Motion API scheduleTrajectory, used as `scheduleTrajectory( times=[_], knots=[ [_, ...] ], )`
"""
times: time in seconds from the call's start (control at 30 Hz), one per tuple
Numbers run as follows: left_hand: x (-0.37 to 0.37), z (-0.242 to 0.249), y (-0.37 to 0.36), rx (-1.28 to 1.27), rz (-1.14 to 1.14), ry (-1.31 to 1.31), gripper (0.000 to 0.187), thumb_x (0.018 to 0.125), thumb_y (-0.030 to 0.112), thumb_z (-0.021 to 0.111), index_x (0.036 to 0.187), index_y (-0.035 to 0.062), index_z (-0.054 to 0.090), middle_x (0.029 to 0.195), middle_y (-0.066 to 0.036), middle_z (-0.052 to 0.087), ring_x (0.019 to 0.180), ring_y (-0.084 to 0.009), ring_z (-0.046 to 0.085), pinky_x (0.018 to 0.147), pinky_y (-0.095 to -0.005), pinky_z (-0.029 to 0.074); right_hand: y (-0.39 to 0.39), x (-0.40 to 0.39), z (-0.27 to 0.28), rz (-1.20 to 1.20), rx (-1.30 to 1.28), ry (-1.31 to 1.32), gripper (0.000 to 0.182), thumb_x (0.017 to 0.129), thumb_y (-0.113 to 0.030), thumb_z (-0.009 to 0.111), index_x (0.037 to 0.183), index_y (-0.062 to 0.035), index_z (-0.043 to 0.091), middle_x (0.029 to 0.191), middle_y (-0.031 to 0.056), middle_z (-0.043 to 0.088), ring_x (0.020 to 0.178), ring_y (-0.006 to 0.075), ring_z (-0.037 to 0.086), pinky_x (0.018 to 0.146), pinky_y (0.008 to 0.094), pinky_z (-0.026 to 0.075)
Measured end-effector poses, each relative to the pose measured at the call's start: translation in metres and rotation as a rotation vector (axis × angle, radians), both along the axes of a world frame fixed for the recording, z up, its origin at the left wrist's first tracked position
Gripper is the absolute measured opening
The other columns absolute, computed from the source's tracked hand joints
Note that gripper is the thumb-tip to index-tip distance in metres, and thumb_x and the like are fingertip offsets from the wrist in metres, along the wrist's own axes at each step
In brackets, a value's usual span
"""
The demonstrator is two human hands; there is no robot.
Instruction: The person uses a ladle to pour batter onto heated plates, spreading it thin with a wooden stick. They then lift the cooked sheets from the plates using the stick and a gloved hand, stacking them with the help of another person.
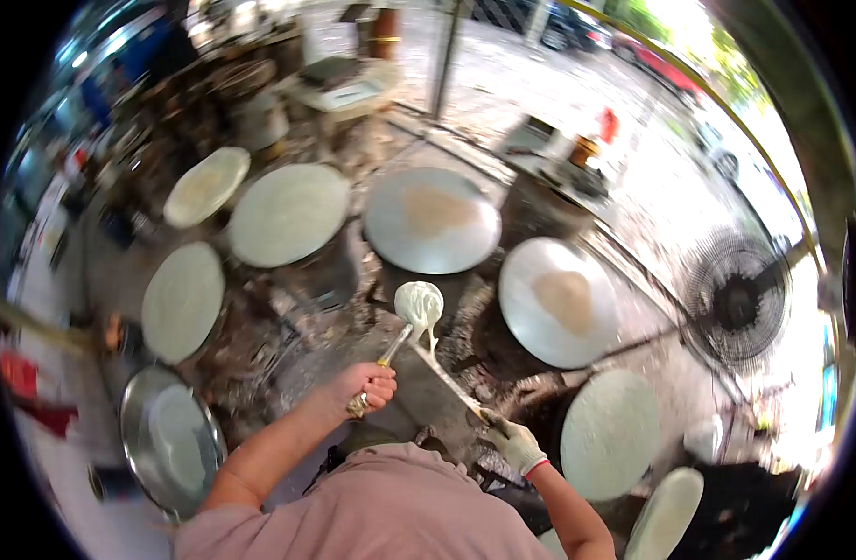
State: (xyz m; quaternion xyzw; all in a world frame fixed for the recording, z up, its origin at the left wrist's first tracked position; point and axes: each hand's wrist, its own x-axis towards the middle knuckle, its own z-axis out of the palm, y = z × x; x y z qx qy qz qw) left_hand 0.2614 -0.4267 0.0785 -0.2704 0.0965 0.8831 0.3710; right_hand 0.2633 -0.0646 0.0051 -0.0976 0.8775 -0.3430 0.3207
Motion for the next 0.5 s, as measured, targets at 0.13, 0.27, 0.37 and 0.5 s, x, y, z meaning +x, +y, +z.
scheduleTrajectory(
  times=[0.13,0.27,0.37,0.5],
  knots=[
    [-0.081,0.007,0.077,-0.004,-0.333,0.192,0.015,0.094,0.01,0.045,0.079,0.0087,0.043,0.059,0.004,0.036,0.042,-0.0018,0.034,0.036,-0.0178,0.028,0.015,-0.006,0.02,-0.24,-0.04,0.045,0.042,0.089,-0.026,0.055,0.131,-0.0252,0.052,0.083,0.0139,0.062,0.072,0.0136,0.057,0.07,0.029,0.047],
    [-0.157,0.021,0.136,-0.185,-0.626,0.632,0.008,0.093,0.01,0.049,0.087,0.0096,0.043,0.061,0.003,0.038,0.041,-0.0039,0.035,0.035,-0.0213,0.029,0.033,-0.038,-0.016,-0.753,-0.259,0.192,0.04,0.087,-0.027,0.056,0.126,-0.0244,0.056,0.091,0.02,0.064,0.082,0.0211,0.065,0.077,0.0322,0.048],
    [-0.209,0.023,0.192,-0.552,-0.712,0.911,0.009,0.091,0.008,0.051,0.094,0.0084,0.043,0.061,0.003,0.039,0.041,-0.0054,0.036,0.036,-0.0225,0.03,0.053,-0.077,-0.033,-1.154,-0.446,0.255,0.04,0.09,-0.018,0.055,0.13,-0.0129,0.054,0.094,0.0033,0.063,0.083,0.007,0.053,0.075,0.0201,0.044],
    [-0.279,-0.058,0.269,-0.677,-0.799,1.097,0.017,0.084,0.007,0.054,0.093,0.0027,0.041,0.056,-0.002,0.043,0.038,-0.0096,0.04,0.034,-0.0272,0.032,0.07,-0.125,-0.053,-1.777,-0.938,0.088,0.038,0.093,-0.026,0.05,0.129,-0.0142,0.051,0.059,-0.0035,0.045,0.042,0.0079,0.038,0.038,0.025,0.031]
  ],
)
